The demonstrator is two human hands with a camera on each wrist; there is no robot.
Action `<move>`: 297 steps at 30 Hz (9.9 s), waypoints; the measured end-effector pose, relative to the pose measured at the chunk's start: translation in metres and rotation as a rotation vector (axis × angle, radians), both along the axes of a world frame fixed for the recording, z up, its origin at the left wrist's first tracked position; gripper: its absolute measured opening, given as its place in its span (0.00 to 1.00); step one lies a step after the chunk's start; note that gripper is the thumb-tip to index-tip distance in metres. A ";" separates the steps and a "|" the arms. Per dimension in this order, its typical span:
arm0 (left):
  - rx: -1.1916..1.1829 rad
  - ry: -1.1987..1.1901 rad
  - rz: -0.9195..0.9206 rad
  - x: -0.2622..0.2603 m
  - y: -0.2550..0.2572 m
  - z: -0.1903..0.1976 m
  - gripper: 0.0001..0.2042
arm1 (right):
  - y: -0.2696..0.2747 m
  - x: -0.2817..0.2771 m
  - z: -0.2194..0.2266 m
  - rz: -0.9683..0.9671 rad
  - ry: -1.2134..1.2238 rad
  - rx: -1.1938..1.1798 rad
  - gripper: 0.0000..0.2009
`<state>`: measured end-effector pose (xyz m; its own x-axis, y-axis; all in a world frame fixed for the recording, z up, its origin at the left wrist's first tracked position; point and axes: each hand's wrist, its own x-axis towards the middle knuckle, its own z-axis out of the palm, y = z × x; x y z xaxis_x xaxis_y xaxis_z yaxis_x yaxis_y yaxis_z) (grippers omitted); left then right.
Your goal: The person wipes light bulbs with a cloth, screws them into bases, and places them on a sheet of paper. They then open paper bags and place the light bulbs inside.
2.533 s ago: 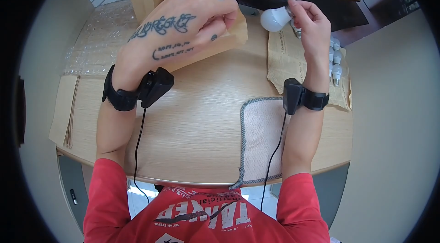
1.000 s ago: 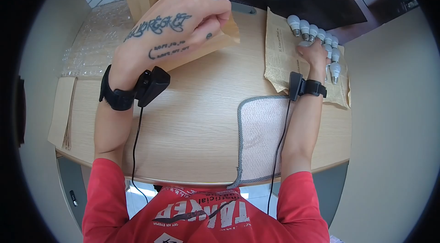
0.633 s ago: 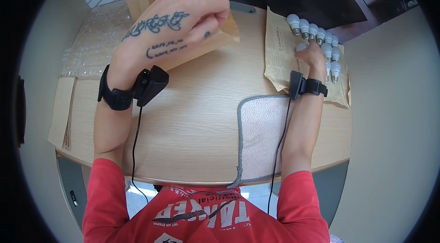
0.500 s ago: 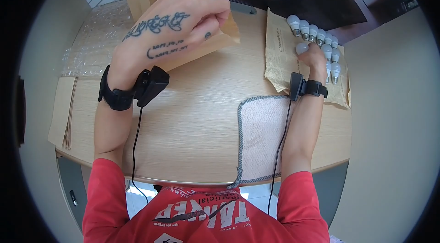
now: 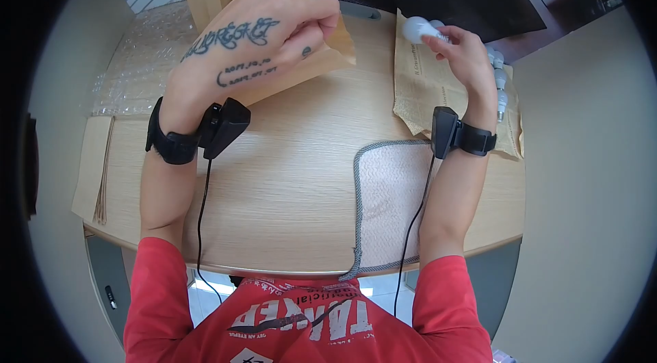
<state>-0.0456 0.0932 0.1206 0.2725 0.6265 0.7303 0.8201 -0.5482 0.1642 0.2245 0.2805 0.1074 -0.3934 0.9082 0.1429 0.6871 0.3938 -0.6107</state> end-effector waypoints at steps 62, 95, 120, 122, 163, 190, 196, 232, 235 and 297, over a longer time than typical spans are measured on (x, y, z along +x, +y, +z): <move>-0.031 -0.068 0.056 -0.008 -0.005 0.017 0.02 | -0.054 -0.069 0.007 0.432 0.657 -0.109 0.19; 0.115 -0.477 0.327 -0.045 -0.022 0.050 0.22 | -0.055 -0.114 -0.096 0.279 0.076 -0.006 0.33; 0.124 -0.563 0.254 -0.052 -0.036 0.064 0.20 | -0.019 -0.172 -0.106 0.109 -0.168 0.149 0.26; 0.116 -0.562 0.259 -0.053 -0.036 0.065 0.20 | -0.018 -0.171 -0.107 0.132 -0.172 0.151 0.26; -0.714 0.065 0.484 -0.101 0.014 -0.095 0.12 | -0.076 -0.095 -0.113 0.358 0.646 -0.559 0.09; -0.671 -0.030 0.763 -0.139 -0.175 -0.006 0.10 | -0.074 -0.097 -0.119 0.393 0.641 -0.522 0.08; -0.829 0.172 1.026 -0.192 -0.261 -0.027 0.17 | -0.076 -0.096 -0.117 0.377 0.616 -0.495 0.09; -0.829 0.055 1.209 -0.205 -0.293 -0.050 0.10 | -0.075 -0.097 -0.117 0.385 0.612 -0.510 0.09; -0.742 0.087 1.235 -0.212 -0.295 -0.050 0.09 | -0.073 -0.096 -0.120 0.384 0.616 -0.509 0.09; -0.463 -0.958 0.132 -0.064 -0.108 -0.019 0.25 | -0.137 -0.072 -0.010 0.849 0.321 -0.301 0.34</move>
